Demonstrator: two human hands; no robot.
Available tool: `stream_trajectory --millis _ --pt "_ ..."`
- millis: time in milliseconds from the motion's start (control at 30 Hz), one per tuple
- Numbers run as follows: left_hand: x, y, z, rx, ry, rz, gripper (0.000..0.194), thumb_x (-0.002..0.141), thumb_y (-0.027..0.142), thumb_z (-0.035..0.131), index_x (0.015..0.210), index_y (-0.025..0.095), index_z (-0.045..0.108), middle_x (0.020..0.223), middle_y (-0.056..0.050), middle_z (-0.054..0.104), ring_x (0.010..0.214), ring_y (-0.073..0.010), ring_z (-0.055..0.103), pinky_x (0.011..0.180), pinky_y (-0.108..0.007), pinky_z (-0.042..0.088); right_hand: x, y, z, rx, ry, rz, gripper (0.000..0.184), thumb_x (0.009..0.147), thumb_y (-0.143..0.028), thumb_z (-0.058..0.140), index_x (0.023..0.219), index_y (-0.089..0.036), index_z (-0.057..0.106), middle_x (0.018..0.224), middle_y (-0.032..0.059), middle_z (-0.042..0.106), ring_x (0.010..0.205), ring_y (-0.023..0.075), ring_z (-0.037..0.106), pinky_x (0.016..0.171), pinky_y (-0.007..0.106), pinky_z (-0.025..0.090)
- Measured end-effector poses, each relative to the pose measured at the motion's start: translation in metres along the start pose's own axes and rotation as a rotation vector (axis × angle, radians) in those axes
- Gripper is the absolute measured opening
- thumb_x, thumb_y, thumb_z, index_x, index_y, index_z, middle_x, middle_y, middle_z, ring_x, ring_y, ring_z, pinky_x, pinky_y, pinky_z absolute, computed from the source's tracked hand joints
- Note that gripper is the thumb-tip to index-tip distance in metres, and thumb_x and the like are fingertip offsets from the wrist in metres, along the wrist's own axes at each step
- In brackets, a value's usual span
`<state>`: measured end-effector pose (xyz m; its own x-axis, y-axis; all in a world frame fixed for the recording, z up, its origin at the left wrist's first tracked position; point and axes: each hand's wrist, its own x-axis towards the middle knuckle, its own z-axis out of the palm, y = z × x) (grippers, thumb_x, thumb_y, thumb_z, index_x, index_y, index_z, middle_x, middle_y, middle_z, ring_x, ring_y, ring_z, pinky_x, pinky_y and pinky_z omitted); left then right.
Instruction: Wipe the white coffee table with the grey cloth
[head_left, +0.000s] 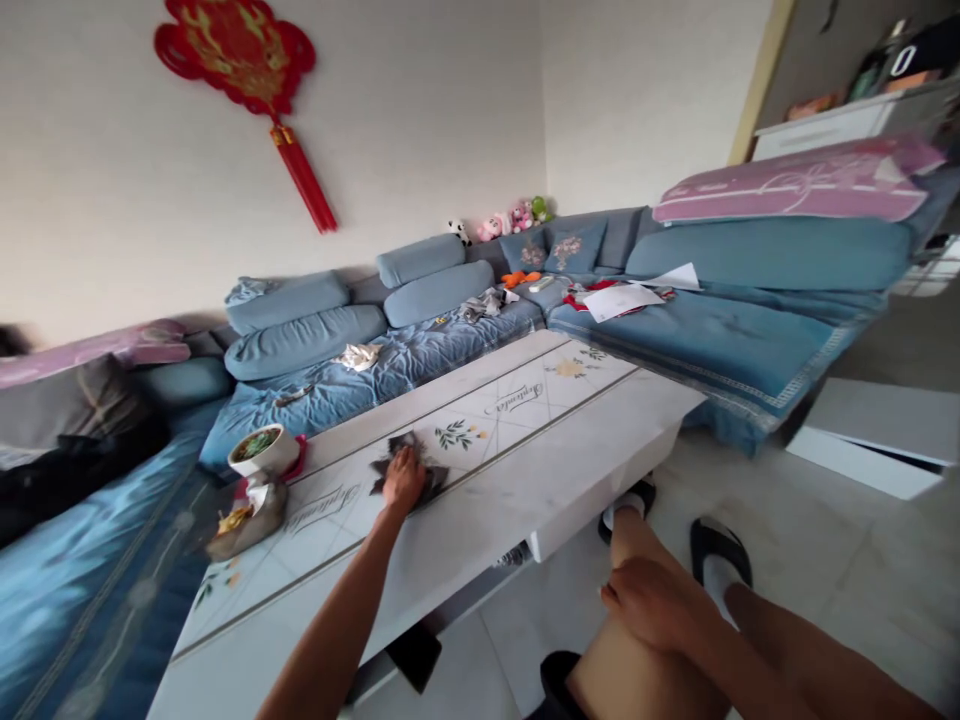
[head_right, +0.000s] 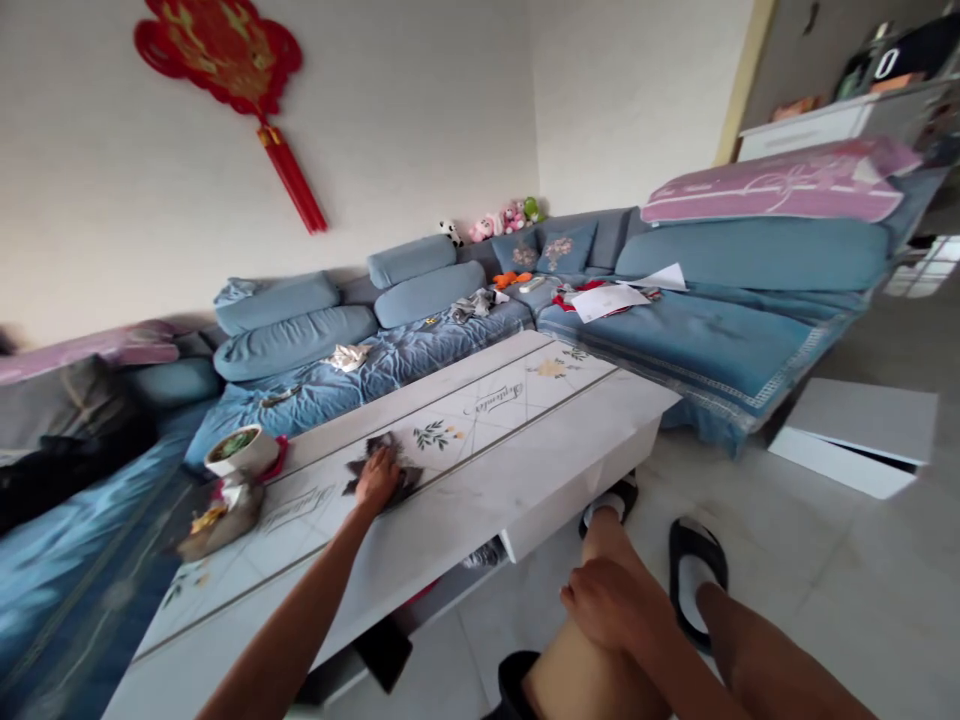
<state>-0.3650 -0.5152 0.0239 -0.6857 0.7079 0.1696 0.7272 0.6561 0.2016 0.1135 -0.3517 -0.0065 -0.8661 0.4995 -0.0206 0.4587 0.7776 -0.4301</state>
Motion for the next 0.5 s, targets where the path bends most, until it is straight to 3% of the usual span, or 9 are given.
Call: stream_trajectory --millis 100,167,233,333,433,500 --pt "-0.003 0.050 0.023 -0.077 -0.043 0.162 0.069 0.104 0.023 0.054 0.172 0.013 0.054 0.177 -0.020 0.052 0.169 -0.0351 0.045 0.142 -0.053 0.034 -0.003 -0.024 -0.011 -0.116 -0.074 -0.008 0.045 0.100 -0.022 0.052 0.056 -0.027 0.059 0.077 0.0217 0.077 0.084 0.0412 0.079 0.088 0.057 0.059" --pt "-0.029 0.070 0.035 -0.135 -0.078 0.310 0.069 0.102 0.026 0.058 0.171 0.016 0.056 0.179 -0.016 0.050 0.169 -0.0320 0.045 0.143 -0.050 0.033 -0.004 -0.037 -0.016 -0.198 -0.083 0.015 0.045 0.102 -0.016 0.048 0.064 -0.023 0.071 0.086 0.0229 0.080 0.091 0.0416 0.080 0.090 0.055 0.059" --pt "-0.068 0.070 0.040 -0.202 -0.100 0.482 0.072 0.102 0.028 0.059 0.173 0.020 0.054 0.181 -0.013 0.048 0.170 -0.0319 0.044 0.143 -0.052 0.034 -0.005 -0.046 -0.020 -0.248 -0.086 0.029 0.044 0.103 -0.013 0.049 0.070 -0.020 0.077 0.091 0.0225 0.081 0.093 0.0403 0.081 0.089 0.051 0.059" --pt "-0.133 0.027 0.035 -0.267 -0.109 0.626 0.077 0.103 0.030 0.057 0.179 0.029 0.046 0.184 -0.008 0.043 0.171 -0.0327 0.042 0.142 -0.056 0.036 -0.009 -0.050 -0.019 -0.262 -0.072 0.041 0.043 0.104 -0.012 0.052 0.072 -0.019 0.079 0.088 0.0201 0.081 0.089 0.0372 0.080 0.088 0.047 0.057" --pt "-0.177 -0.051 0.018 -0.236 -0.087 0.494 0.074 0.105 0.032 0.053 0.179 0.039 0.047 0.183 -0.001 0.044 0.171 -0.0312 0.043 0.143 -0.053 0.036 -0.014 -0.047 -0.015 -0.255 -0.007 0.070 0.043 0.105 -0.013 0.054 0.069 -0.020 0.077 0.084 0.0185 0.080 0.086 0.0350 0.080 0.085 0.044 0.054" --pt "-0.184 -0.099 0.008 -0.184 -0.043 0.335 0.071 0.106 0.033 0.049 0.177 0.040 0.050 0.181 0.001 0.049 0.170 -0.0323 0.044 0.143 -0.055 0.036 -0.017 -0.044 -0.012 -0.247 0.060 0.103 0.040 0.101 -0.014 0.062 0.063 -0.021 0.073 0.077 0.0167 0.077 0.081 0.0333 0.078 0.081 0.042 0.053"
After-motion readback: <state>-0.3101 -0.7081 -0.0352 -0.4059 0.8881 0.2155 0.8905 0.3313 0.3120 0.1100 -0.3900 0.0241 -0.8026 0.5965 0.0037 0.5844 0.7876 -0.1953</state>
